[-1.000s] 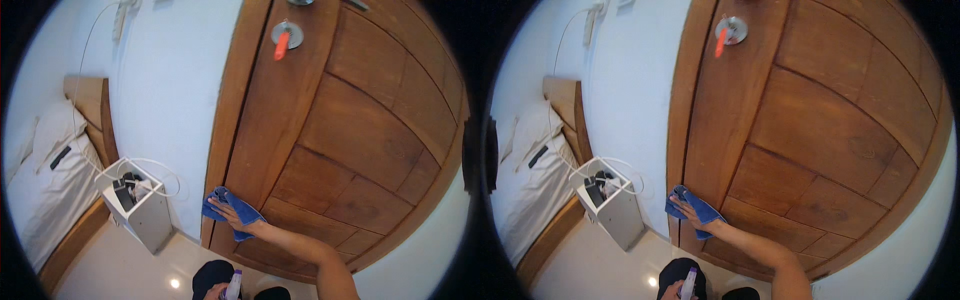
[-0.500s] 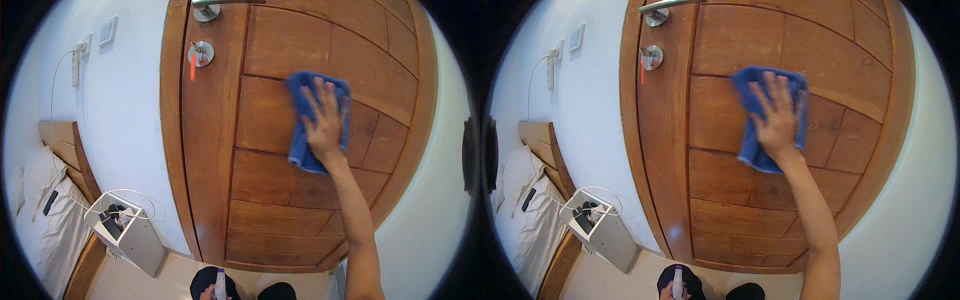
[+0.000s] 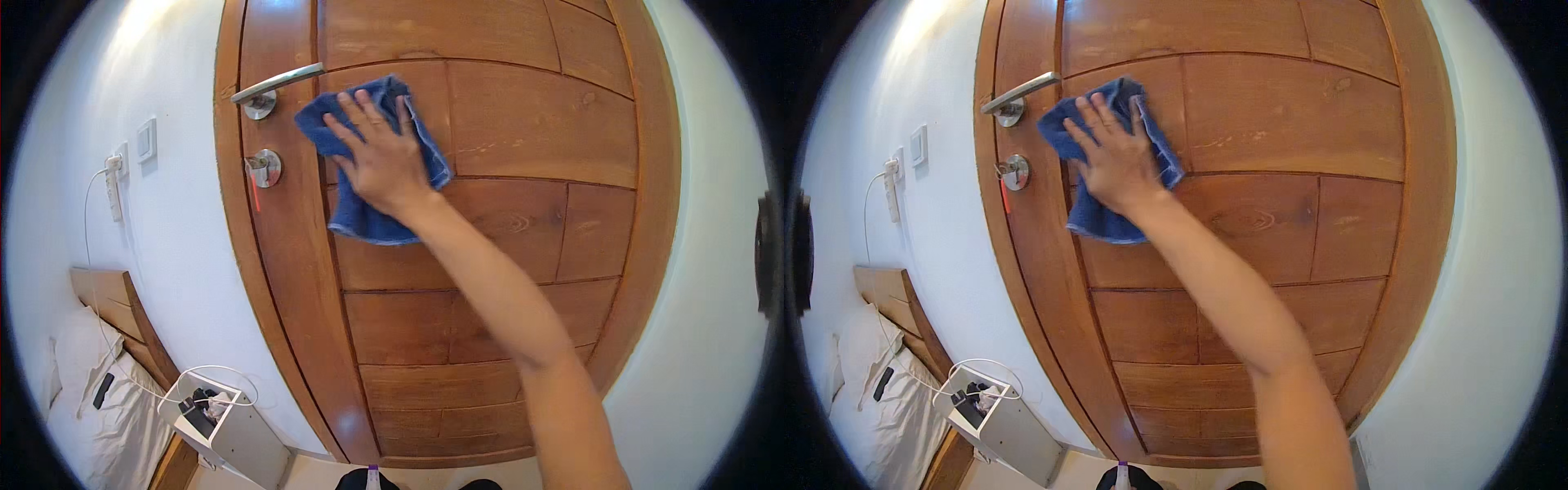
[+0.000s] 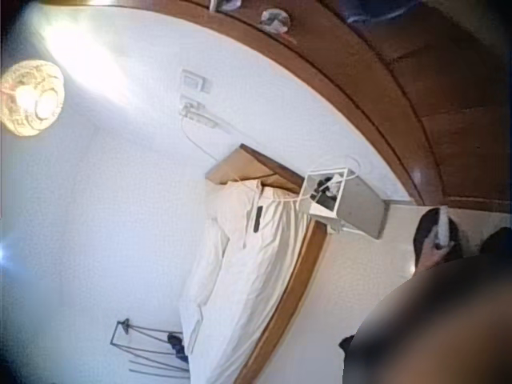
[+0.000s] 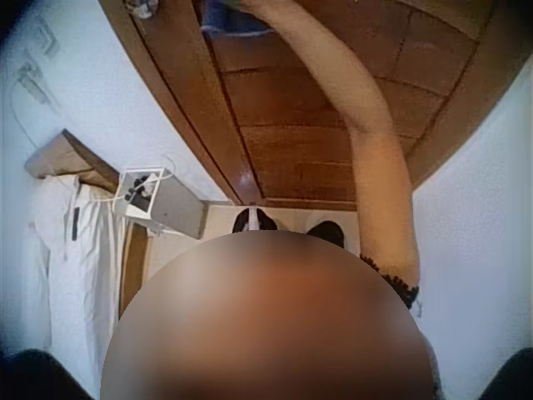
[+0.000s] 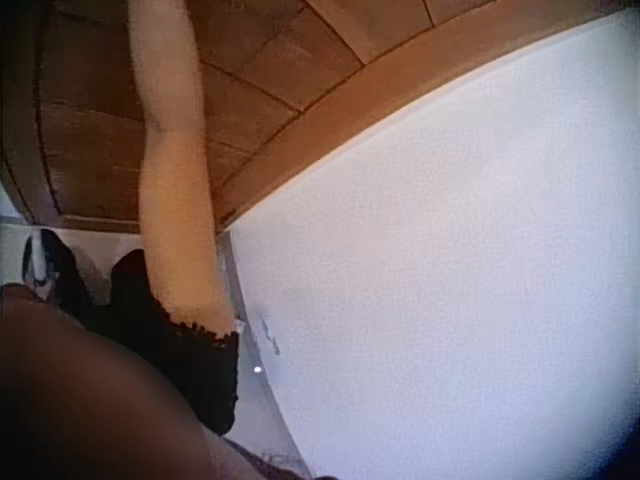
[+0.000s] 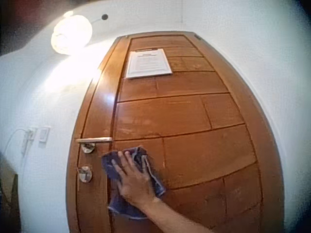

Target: Cleaning the hotel room door using spray and cloth.

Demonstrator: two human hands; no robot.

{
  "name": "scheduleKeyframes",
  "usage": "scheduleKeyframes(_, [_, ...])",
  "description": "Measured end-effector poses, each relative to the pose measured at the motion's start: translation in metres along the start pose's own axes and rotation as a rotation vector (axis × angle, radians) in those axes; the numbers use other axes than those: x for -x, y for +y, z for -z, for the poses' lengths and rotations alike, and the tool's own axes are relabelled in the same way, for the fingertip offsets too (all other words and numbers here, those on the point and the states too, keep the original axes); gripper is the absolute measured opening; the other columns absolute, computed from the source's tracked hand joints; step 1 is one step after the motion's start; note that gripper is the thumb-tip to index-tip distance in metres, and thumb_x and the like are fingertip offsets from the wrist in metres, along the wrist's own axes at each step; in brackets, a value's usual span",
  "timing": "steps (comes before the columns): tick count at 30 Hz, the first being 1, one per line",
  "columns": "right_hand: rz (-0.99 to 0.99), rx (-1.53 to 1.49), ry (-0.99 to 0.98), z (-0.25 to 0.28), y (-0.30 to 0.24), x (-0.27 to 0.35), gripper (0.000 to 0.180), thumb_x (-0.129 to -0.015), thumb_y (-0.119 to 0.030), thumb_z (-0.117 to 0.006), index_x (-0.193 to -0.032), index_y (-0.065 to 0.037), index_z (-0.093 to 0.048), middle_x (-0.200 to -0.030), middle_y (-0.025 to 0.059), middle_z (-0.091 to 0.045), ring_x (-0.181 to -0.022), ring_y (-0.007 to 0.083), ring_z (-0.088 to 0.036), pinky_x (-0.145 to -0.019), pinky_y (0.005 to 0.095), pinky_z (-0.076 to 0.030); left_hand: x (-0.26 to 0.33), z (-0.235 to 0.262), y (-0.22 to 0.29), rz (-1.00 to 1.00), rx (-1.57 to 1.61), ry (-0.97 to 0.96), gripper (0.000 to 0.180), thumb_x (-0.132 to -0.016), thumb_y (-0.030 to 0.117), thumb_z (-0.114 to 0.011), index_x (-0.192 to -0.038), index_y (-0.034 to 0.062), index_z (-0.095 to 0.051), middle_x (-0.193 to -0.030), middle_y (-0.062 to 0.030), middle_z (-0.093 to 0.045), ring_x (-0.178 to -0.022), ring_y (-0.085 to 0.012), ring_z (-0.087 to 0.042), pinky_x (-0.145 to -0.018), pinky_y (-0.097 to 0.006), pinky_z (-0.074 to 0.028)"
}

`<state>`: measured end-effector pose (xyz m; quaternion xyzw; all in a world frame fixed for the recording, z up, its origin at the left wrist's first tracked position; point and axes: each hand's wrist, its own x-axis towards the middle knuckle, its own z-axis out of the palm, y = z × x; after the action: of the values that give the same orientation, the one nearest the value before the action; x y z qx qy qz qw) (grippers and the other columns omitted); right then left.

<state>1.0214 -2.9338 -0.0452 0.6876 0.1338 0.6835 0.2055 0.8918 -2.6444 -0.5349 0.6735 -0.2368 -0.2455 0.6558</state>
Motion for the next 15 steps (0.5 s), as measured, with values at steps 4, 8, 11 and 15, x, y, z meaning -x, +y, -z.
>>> scheduleKeyframes(4, [-0.045, 0.028, 0.073, 0.050, 0.080, 0.014, 0.052, -0.080, -0.027, -0.061, -0.129, -0.014, -0.049, -0.144, 0.0095, -0.032, -0.136, 0.0280, -0.023, -0.110, 0.0461, -0.017, -0.003, -0.007, 0.008, -0.034, -0.045, -0.014, 0.041, -0.072, 0.007, -0.074, -0.105, 0.0036, -0.049, -0.082, -0.0002, -0.053, -0.075, -0.0115, -0.050, -0.069, -0.027, -0.045])
scheduleKeyframes(8, [-0.342, 0.254, 0.208, 0.141, 0.157, 0.036, 0.050, -0.083, -0.027, -0.057, -0.130, -0.015, -0.047, -0.144, 0.0101, -0.032, -0.135, 0.0289, -0.023, -0.109, 0.0511, -0.016, -0.003, -0.025, 0.029, -0.060, -0.030, -0.020, 0.039, -0.073, 0.009, -0.074, -0.104, 0.0044, -0.049, -0.078, -0.0003, -0.052, -0.073, -0.0117, -0.051, -0.067, -0.026, -0.046])
scheduleKeyframes(11, [-0.482, 0.555, 0.158, 0.172, 0.166, 0.049, 0.049, -0.084, -0.028, -0.054, -0.131, -0.015, -0.046, -0.144, 0.0100, -0.033, -0.135, 0.0282, -0.024, -0.107, 0.0567, -0.014, -0.012, -0.047, 0.043, -0.157, 0.036, -0.040, 0.038, -0.074, 0.009, -0.072, -0.104, 0.0050, -0.049, -0.074, -0.0007, -0.051, -0.064, -0.0101, -0.050, -0.058, -0.023, -0.044])
scheduleKeyframes(15, [-0.111, 0.254, -0.081, 0.151, 0.136, 0.046, 0.051, -0.081, -0.026, -0.057, -0.131, -0.020, -0.048, -0.146, 0.0052, -0.028, -0.137, 0.0245, -0.020, -0.109, 0.0542, -0.009, -0.048, -0.079, 0.054, -0.055, 0.299, -0.353, 0.051, -0.076, 0.011, -0.072, -0.117, 0.0060, -0.043, -0.077, -0.0010, -0.051, -0.048, -0.0082, -0.044, -0.040, -0.020, -0.037])
